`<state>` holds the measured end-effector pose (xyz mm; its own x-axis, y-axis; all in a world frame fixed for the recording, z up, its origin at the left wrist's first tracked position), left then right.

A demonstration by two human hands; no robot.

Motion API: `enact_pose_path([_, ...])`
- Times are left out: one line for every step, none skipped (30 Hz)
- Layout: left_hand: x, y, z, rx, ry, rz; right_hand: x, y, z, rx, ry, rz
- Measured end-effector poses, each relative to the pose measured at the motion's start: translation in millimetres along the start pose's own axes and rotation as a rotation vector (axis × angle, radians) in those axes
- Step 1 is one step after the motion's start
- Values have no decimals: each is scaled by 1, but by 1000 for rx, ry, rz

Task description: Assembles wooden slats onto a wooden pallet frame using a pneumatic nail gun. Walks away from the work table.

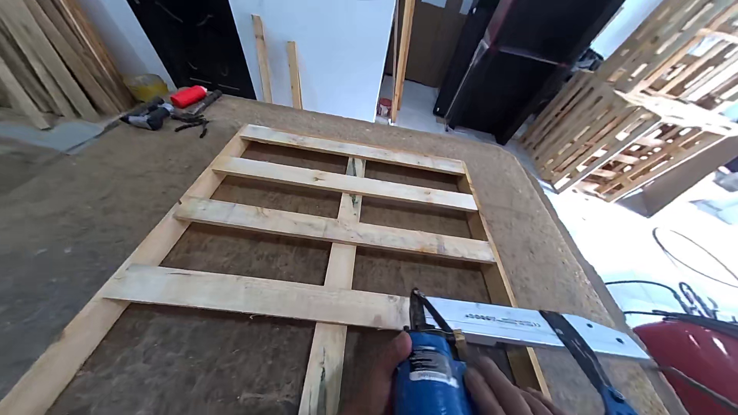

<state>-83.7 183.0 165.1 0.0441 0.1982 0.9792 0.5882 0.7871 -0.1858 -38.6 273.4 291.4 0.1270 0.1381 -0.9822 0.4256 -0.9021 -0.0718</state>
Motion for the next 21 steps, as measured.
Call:
enact_pose_path([5,-13,10,-6,2,-12,-1,-5,26,9,89,15])
enact_pose_path([8,-29,20,-14,26,-8,-7,-13,49,26,163,71])
enact_pose_path([9,-47,30,-34,58,17,-15,-22,71,45,204,133])
enact_pose_path([5,-70,43,-35,71,101,-24,-33,96,66,217,185])
enact_pose_path([-10,-96,59,3,31,274,-31,-46,126,85,239,230])
enact_pose_path([-31,-127,74,52,-54,551,-37,-57,159,106,263,287])
enact_pose_path([-59,-160,87,80,-174,881,-45,-66,195,104,241,370])
enact_pose_path([-92,-191,94,50,-329,1242,-49,-75,232,77,182,446])
enact_pose_path([-125,-217,93,-72,-508,1562,-53,-81,270,55,135,515])
enact_pose_path([-158,-234,86,-263,-674,1748,-55,-83,307,64,110,588])
enact_pose_path([-186,-243,77,-438,-785,1822,-53,-87,343,107,121,634])
enact_pose_path([-205,-244,69,-559,-838,1850,-48,-94,375,200,145,694])
enact_pose_path([-216,-243,65,-614,-860,1864,-41,-102,405,298,164,742])
enact_pose_path([-220,-244,65,-617,-874,1872,-35,-108,435,367,175,786])
enact_pose_path([-221,-245,65,-606,-890,1872,-29,-113,462,416,169,834])
enact_pose_path([-222,-244,66,-615,-900,1875,-20,-118,485,451,157,890])
enact_pose_path([-222,-241,67,-641,-897,1897,-10,-124,504,487,144,942])
enact_pose_path([-222,-239,69,-666,-879,1930,0,-128,520,513,132,989])
enact_pose_path([-221,-237,72,-683,-856,1955,7,-131,533,520,127,1016])
enact_pose_path([-222,-236,74,-695,-839,1974,14,-134,543,518,133,1020])
enact_pose_path([-222,-234,74,-711,-825,1980,21,-135,551,516,146,1011])
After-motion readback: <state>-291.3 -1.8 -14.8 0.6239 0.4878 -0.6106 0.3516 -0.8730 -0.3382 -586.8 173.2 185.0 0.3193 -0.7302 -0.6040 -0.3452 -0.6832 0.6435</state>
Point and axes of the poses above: each hand's wrist, its own z-axis towards the middle knuckle, its own x-axis out of the palm, y = z × x, the point moved 10 cm from there along z, towards the middle knuckle, and after that the axes turned 6 degrees about -z, right-handed, at the moved point
